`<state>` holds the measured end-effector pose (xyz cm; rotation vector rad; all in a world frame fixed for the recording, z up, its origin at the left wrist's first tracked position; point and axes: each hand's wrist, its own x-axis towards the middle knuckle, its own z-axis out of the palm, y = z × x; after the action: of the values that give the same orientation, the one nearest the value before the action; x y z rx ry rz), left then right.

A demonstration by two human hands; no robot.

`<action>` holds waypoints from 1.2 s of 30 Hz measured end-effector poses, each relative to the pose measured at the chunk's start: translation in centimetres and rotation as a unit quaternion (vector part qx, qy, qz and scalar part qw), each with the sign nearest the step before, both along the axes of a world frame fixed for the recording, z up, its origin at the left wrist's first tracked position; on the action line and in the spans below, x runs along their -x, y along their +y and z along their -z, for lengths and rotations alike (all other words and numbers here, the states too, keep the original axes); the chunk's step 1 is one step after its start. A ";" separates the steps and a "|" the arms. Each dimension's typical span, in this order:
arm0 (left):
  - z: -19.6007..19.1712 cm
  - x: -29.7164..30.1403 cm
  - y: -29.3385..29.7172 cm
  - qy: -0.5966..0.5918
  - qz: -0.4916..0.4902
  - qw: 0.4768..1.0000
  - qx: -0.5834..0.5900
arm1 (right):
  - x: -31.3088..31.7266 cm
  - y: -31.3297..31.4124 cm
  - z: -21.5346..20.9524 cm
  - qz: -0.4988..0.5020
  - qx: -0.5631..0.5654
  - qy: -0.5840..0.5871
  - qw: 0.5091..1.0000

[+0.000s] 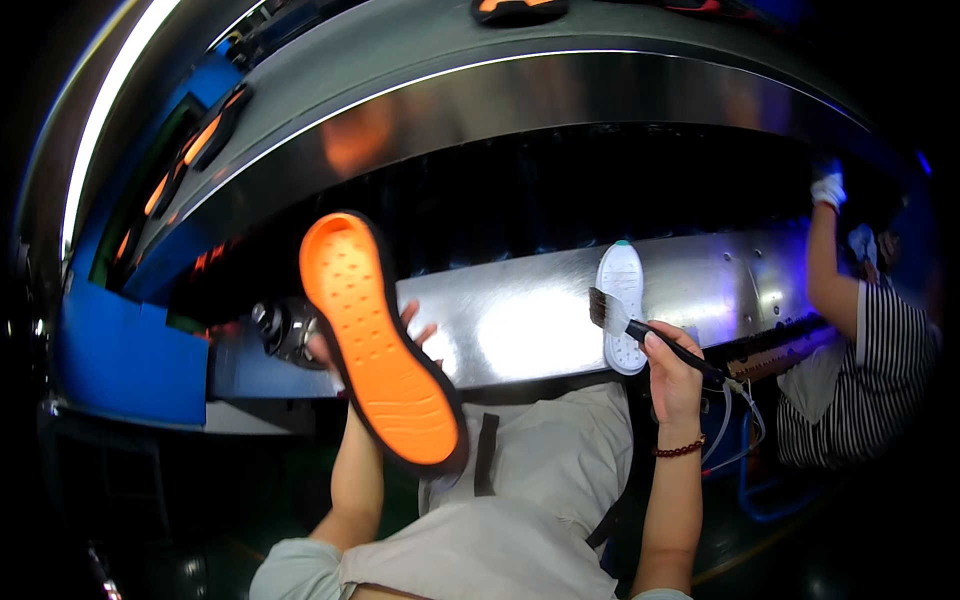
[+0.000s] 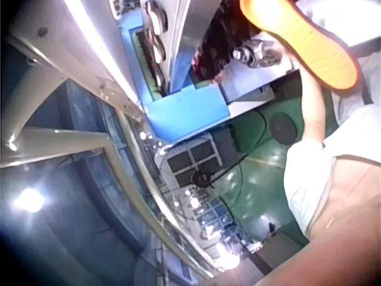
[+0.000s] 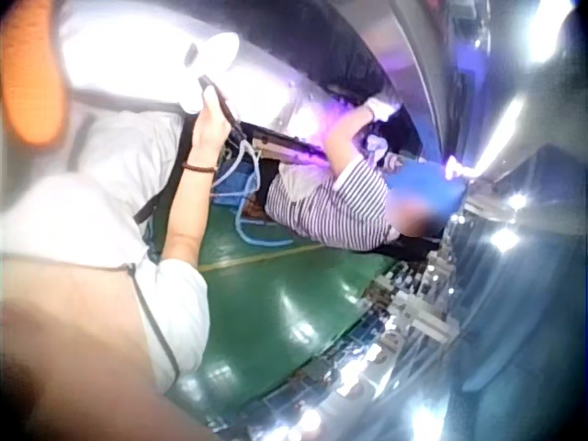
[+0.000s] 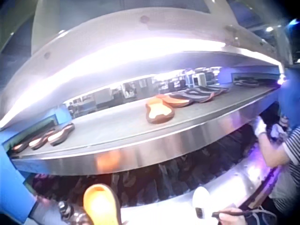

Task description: The person picks up shoe insoles from a conveyor belt and scrubs their surfaces with a brush. They handle multiple insoles one at a time, scrubbing the bottom and edges, then placing them back on the belt.

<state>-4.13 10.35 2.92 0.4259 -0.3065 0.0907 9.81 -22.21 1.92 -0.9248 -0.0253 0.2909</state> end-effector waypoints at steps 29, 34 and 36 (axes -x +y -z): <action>-0.3 -7.9 -6.4 0.267 -0.107 0.955 -0.071 | 3.4 7.1 -4.8 -0.173 0.336 -0.505 0.776; -0.3 -6.4 -6.3 0.200 -0.045 0.979 -0.010 | 1.0 5.5 -7.5 -0.270 0.226 -0.400 0.846; -0.2 -6.3 -8.0 0.102 0.013 0.994 0.039 | -0.7 6.2 -8.7 -0.226 0.198 -0.329 0.895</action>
<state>2.16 2.39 3.13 0.3495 -0.1070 0.0327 10.50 -15.97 10.65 -1.3905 -0.8443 0.4086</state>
